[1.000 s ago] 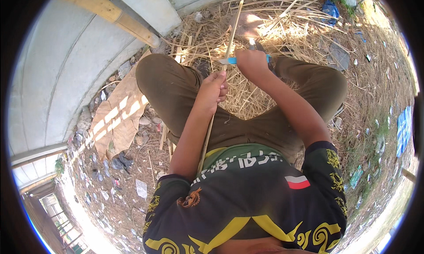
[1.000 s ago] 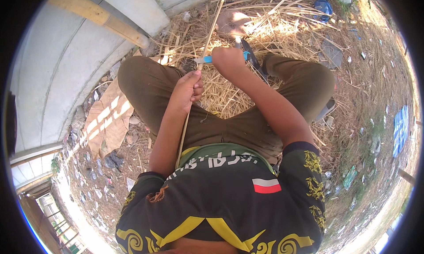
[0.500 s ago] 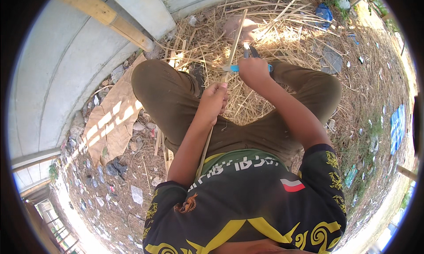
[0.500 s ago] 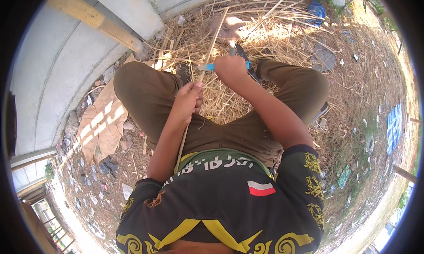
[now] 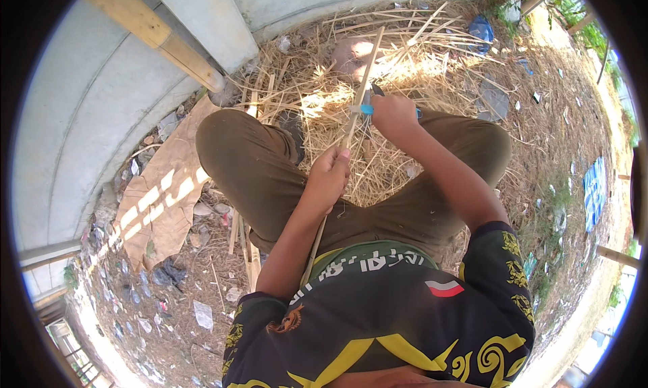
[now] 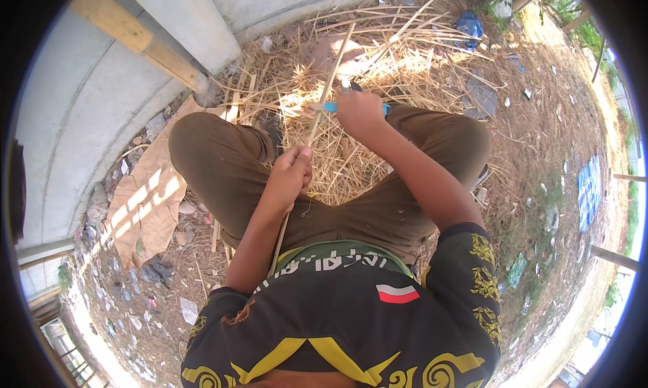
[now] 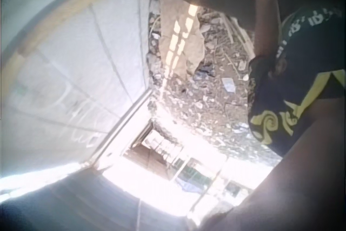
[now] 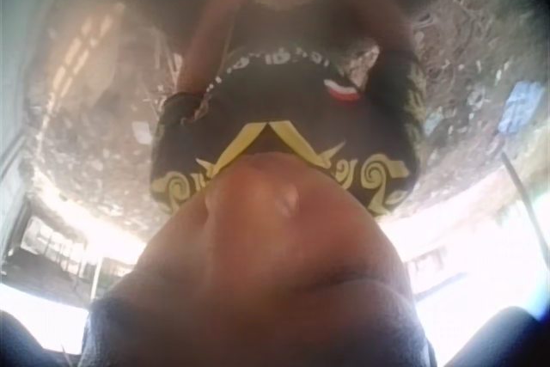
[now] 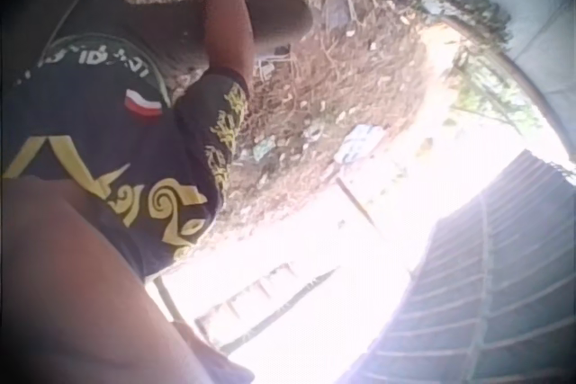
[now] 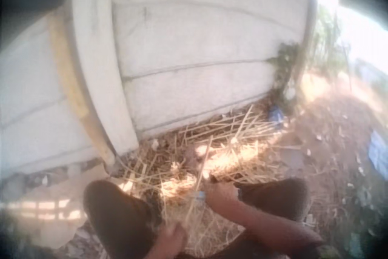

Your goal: The person sits on the ground and uses a knife to split a long bamboo stick into thin strips. They repeatedly shave and separate the bamboo, accumulating a pile of thin strips on the ground.

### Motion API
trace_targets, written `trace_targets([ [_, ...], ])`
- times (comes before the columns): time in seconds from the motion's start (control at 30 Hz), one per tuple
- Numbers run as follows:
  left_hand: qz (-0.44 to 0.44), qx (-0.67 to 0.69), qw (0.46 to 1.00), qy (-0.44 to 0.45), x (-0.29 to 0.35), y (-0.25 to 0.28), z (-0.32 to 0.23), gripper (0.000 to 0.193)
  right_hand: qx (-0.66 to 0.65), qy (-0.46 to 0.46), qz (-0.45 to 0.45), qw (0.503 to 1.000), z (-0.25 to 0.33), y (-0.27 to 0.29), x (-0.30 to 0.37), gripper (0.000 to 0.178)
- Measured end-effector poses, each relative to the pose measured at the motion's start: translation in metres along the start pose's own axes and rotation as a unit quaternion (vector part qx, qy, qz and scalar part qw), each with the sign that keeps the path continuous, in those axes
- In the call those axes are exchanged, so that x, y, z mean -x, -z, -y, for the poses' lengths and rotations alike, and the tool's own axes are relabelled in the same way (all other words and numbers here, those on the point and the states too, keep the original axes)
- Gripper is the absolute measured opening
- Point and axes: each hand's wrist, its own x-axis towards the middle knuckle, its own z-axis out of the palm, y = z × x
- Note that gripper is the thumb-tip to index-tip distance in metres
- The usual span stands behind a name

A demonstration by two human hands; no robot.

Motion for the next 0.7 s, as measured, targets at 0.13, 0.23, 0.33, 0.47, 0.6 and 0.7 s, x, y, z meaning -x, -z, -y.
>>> trace_targets([
  [0.13,0.032,-0.04,0.999,-0.009,0.002,-0.002,0.01,0.021,0.023,-0.11,0.018,0.993,-0.057,0.015,-0.041,0.013],
  [0.23,0.037,-0.013,0.999,-0.002,0.003,0.001,0.004,0.021,0.025,-0.064,0.047,0.997,-0.039,0.024,-0.035,0.014],
  [0.33,0.025,-0.025,0.999,-0.028,0.005,0.003,0.005,0.022,0.022,-0.006,0.08,0.996,-0.012,0.036,-0.01,0.016],
  [0.47,0.034,-0.085,0.994,-0.067,0.006,0.004,0.019,0.022,0.019,-0.114,0.048,0.992,-0.062,0.028,-0.039,0.016],
  [0.6,0.038,-0.14,0.985,-0.097,0.002,0.004,0.02,0.023,0.091,-0.109,0.008,0.99,-0.105,0.025,-0.064,0.016],
  [0.7,0.027,-0.142,0.987,-0.066,0.001,0.009,0.021,0.026,0.102,-0.156,-0.018,0.982,-0.119,0.025,-0.078,0.017],
])
